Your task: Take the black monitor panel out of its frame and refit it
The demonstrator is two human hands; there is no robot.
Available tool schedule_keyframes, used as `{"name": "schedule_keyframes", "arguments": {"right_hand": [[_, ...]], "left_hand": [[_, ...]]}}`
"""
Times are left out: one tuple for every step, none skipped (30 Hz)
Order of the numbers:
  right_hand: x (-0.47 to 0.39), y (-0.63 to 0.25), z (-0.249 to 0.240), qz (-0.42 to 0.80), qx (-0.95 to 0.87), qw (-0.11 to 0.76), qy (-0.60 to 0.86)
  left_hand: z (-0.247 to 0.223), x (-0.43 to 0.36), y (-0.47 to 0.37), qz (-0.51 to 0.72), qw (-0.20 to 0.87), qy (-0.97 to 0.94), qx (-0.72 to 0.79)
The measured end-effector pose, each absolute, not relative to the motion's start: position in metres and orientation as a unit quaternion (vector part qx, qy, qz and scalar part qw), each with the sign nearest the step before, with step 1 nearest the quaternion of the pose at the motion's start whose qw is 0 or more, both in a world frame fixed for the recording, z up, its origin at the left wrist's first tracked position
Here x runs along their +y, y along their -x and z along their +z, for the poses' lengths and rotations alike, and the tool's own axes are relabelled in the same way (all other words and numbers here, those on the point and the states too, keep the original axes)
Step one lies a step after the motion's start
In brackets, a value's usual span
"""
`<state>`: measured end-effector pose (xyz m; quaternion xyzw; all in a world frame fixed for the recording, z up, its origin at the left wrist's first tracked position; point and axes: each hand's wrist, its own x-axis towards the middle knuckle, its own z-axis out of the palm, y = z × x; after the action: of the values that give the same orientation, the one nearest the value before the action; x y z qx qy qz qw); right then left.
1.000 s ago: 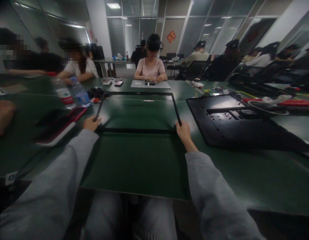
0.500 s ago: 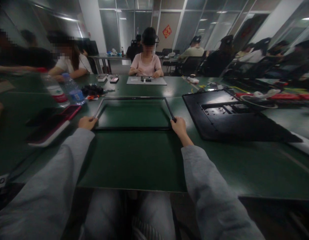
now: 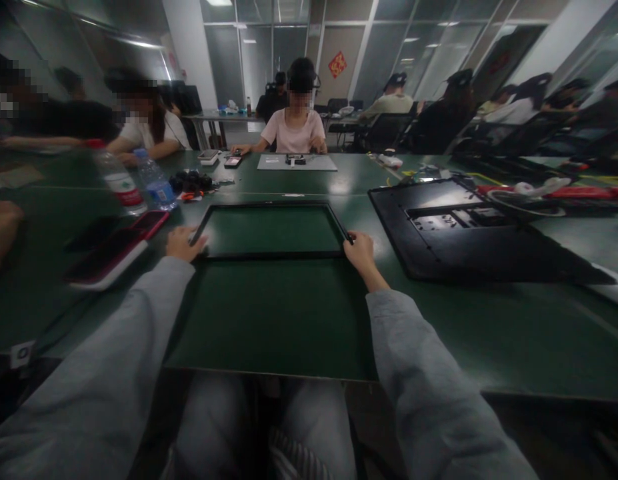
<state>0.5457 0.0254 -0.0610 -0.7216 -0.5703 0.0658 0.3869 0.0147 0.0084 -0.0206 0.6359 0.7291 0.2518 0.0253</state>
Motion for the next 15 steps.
{"name": "schedule_keyframes", "arguments": {"right_hand": [[0.026,-0.546,-0.062,0.052,-0.578,0.373,0.724],[0.027,-0.547,-0.064,0.04,-0.584,0.364,0.724],[0.027,-0.548,-0.065,0.033,-0.589,0.361,0.722],[0.027,-0.549,-0.065,0.031,-0.592,0.363,0.719],[0.027,-0.55,-0.065,0.032,-0.592,0.368,0.716],[0.027,-0.551,-0.065,0.033,-0.59,0.377,0.713],[0.026,-0.551,-0.064,0.034,-0.587,0.386,0.711],[0.026,-0.551,-0.063,0.039,-0.582,0.395,0.71],[0.025,-0.551,-0.062,0.045,-0.577,0.404,0.708],[0.024,-0.549,-0.06,0.053,-0.571,0.411,0.708],[0.022,-0.547,-0.058,0.061,-0.566,0.416,0.709],[0.021,-0.544,-0.056,0.069,-0.563,0.419,0.71],[0.02,-0.54,-0.053,0.079,-0.56,0.42,0.71],[0.018,-0.537,-0.05,0.085,-0.558,0.421,0.71],[0.016,-0.536,-0.046,0.081,-0.555,0.421,0.712]], "left_hand": [[-0.02,0.004,-0.019,0.252,0.036,-0.654,0.713],[-0.019,-0.002,-0.023,0.248,0.049,-0.67,0.697],[-0.018,-0.007,-0.026,0.245,0.057,-0.687,0.682],[-0.018,-0.012,-0.029,0.237,0.065,-0.704,0.666],[-0.017,-0.016,-0.031,0.229,0.07,-0.719,0.652],[-0.016,-0.02,-0.032,0.223,0.073,-0.732,0.64],[-0.015,-0.023,-0.033,0.219,0.076,-0.742,0.629],[-0.014,-0.024,-0.033,0.217,0.079,-0.749,0.62],[-0.013,-0.025,-0.033,0.22,0.083,-0.755,0.613],[-0.012,-0.024,-0.032,0.225,0.088,-0.756,0.608],[-0.011,-0.023,-0.032,0.232,0.093,-0.755,0.607],[-0.011,-0.022,-0.032,0.239,0.098,-0.75,0.609],[-0.011,-0.021,-0.032,0.247,0.102,-0.741,0.616],[-0.01,-0.019,-0.032,0.253,0.106,-0.73,0.626],[-0.011,-0.018,-0.032,0.26,0.113,-0.716,0.638]]}}
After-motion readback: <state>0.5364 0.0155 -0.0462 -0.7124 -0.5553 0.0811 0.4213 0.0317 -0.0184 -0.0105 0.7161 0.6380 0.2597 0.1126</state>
